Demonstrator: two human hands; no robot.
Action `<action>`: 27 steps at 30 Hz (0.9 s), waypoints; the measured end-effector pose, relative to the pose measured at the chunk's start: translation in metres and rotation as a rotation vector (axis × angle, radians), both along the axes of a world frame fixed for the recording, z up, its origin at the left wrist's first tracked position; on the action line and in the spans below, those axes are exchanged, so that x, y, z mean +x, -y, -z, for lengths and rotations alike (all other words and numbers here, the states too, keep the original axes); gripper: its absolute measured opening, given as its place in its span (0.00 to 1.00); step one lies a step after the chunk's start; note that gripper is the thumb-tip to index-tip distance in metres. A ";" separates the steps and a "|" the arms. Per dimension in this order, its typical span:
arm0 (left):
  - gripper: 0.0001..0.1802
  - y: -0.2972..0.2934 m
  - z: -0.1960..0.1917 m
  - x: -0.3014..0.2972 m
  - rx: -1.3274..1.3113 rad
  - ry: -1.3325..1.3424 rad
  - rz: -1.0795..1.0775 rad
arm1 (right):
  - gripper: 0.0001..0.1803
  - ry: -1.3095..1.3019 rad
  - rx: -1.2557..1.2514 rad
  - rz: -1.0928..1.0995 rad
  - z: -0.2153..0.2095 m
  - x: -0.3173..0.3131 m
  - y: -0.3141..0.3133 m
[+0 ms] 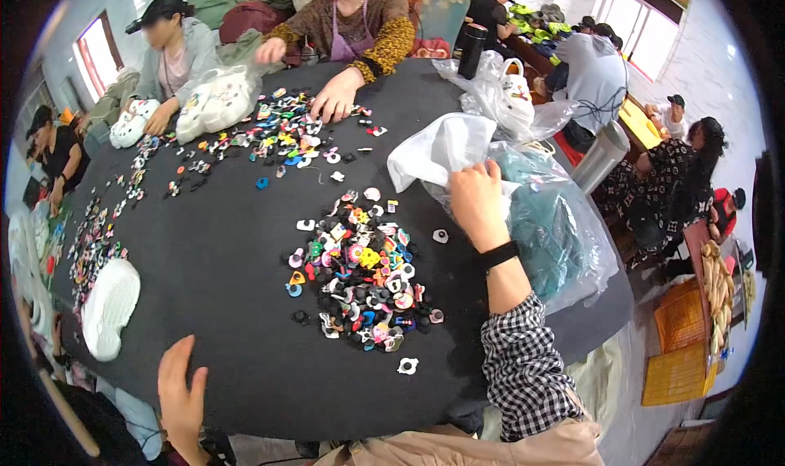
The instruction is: Decorating plastic clog shoes with decorative charms.
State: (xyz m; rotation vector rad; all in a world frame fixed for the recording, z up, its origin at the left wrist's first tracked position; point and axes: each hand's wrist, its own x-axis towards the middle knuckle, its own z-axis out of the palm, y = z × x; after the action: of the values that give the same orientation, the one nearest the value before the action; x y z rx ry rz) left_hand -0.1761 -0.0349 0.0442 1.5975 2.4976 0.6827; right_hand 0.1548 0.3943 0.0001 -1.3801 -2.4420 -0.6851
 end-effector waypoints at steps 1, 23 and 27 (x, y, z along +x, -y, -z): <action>0.24 -0.008 -0.010 0.011 0.046 0.030 0.016 | 0.08 -0.096 -0.003 -0.011 -0.004 0.002 -0.003; 0.57 -0.100 -0.035 0.086 0.276 0.488 0.470 | 0.12 -1.275 -0.490 -0.819 -0.128 -0.019 0.123; 0.67 -0.102 -0.015 0.109 0.380 0.387 0.537 | 0.23 -1.081 -0.966 -1.082 -0.089 -0.062 0.172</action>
State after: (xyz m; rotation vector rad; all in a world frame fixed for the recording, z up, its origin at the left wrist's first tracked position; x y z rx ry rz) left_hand -0.0671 0.0675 0.0596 1.9078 1.6336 1.2731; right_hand 0.0924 0.2225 0.0886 -0.1590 -1.9898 1.2464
